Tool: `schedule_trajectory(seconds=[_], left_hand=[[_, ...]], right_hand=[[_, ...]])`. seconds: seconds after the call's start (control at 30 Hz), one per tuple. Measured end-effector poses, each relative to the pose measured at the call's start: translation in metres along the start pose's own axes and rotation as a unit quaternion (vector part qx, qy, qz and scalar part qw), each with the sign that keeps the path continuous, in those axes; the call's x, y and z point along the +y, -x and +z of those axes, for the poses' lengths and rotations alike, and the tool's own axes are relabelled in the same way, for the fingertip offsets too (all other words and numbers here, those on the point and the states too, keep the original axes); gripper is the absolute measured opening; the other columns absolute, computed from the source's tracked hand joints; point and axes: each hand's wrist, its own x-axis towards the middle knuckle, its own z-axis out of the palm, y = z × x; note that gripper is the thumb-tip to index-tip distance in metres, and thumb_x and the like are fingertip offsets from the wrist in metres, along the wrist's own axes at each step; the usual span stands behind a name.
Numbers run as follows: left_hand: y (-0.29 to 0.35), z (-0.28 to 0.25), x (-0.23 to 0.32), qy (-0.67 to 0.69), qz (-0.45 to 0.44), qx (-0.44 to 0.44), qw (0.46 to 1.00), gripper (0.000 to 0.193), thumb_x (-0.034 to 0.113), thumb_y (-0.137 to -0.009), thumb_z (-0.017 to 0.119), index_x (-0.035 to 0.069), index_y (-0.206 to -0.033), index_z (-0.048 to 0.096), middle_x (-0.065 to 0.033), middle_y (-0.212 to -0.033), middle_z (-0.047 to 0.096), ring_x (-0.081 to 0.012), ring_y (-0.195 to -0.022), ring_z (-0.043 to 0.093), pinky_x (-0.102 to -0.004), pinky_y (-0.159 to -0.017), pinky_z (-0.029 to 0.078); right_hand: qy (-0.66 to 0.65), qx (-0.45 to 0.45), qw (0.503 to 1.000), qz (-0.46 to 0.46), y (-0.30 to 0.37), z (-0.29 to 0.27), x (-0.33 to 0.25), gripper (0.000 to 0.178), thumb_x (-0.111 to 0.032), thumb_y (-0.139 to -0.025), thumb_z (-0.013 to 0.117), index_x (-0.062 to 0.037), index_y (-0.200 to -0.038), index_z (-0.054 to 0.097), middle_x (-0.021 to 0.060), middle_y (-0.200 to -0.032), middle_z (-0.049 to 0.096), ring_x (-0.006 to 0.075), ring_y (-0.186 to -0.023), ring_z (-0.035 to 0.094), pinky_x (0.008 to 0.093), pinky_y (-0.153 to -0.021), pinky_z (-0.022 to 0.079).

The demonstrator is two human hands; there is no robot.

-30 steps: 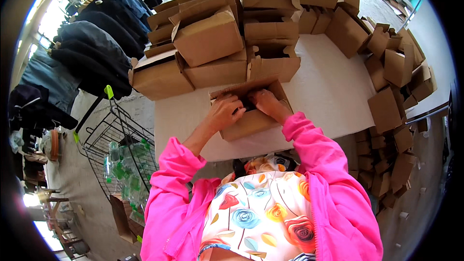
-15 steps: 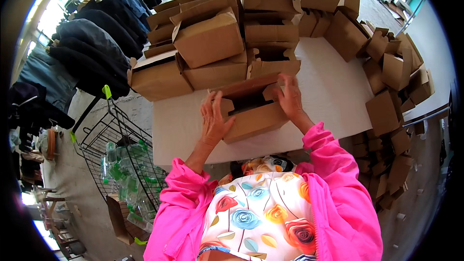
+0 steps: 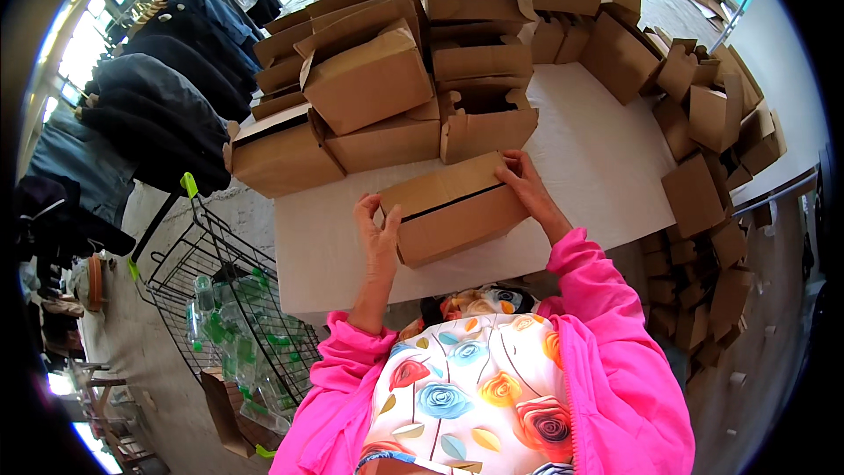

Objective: The person places plastic bottles into cardboard boxes and closes the lids by hand.

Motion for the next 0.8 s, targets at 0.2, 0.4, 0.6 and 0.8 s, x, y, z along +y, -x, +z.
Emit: schedule_trajectory(seconds=[0.2,0.4,0.6,0.8], left_hand=[[0.013,0.018,-0.009,0.042,-0.148,0.03,0.988,0.055,0.023,-0.088,0.056,-0.003,-0.129,0.031,-0.0166,-0.122,0.044,-0.0235,-0.113,0.044,-0.0334,-0.097,0.034],[0.01,0.014,-0.008,0.015,-0.122,-0.006,0.992,0.054,0.02,-0.089,0.055,-0.004,-0.13,0.03,-0.0172,-0.123,0.044,-0.0245,-0.114,0.044,-0.0329,-0.097,0.034],[0.009,0.002,0.001,-0.033,-0.177,-0.021,0.983,0.055,0.022,-0.089,0.053,-0.001,-0.133,0.029,-0.0156,-0.127,0.043,-0.0244,-0.115,0.044,-0.0332,-0.097,0.034],[0.015,0.001,0.021,0.067,-0.207,-0.055,0.974,0.056,0.022,-0.091,0.051,0.0,-0.136,0.026,-0.0144,-0.131,0.041,-0.0231,-0.118,0.042,-0.0334,-0.099,0.034]], right_hand=[[-0.09,-0.087,0.974,0.191,-0.01,-0.009,0.026,0.057,-0.039,-0.089,0.051,-0.0036,-0.131,0.039,0.0117,-0.122,0.05,0.0191,-0.108,0.05,0.0296,-0.093,0.038],[-0.356,-0.172,0.903,0.166,0.011,-0.018,0.085,0.053,-0.04,-0.092,0.044,-0.0068,-0.132,0.04,0.0054,-0.126,0.049,0.0147,-0.111,0.049,0.0281,-0.096,0.038],[-0.395,-0.19,0.877,0.198,0.024,-0.017,0.087,0.051,-0.04,-0.092,0.043,-0.0072,-0.131,0.042,0.0051,-0.125,0.05,0.0146,-0.11,0.05,0.028,-0.095,0.038],[-0.426,-0.18,0.861,0.21,0.042,-0.013,0.098,0.049,-0.039,-0.092,0.043,-0.0076,-0.129,0.043,0.0047,-0.124,0.05,0.0145,-0.11,0.05,0.0278,-0.095,0.038]])
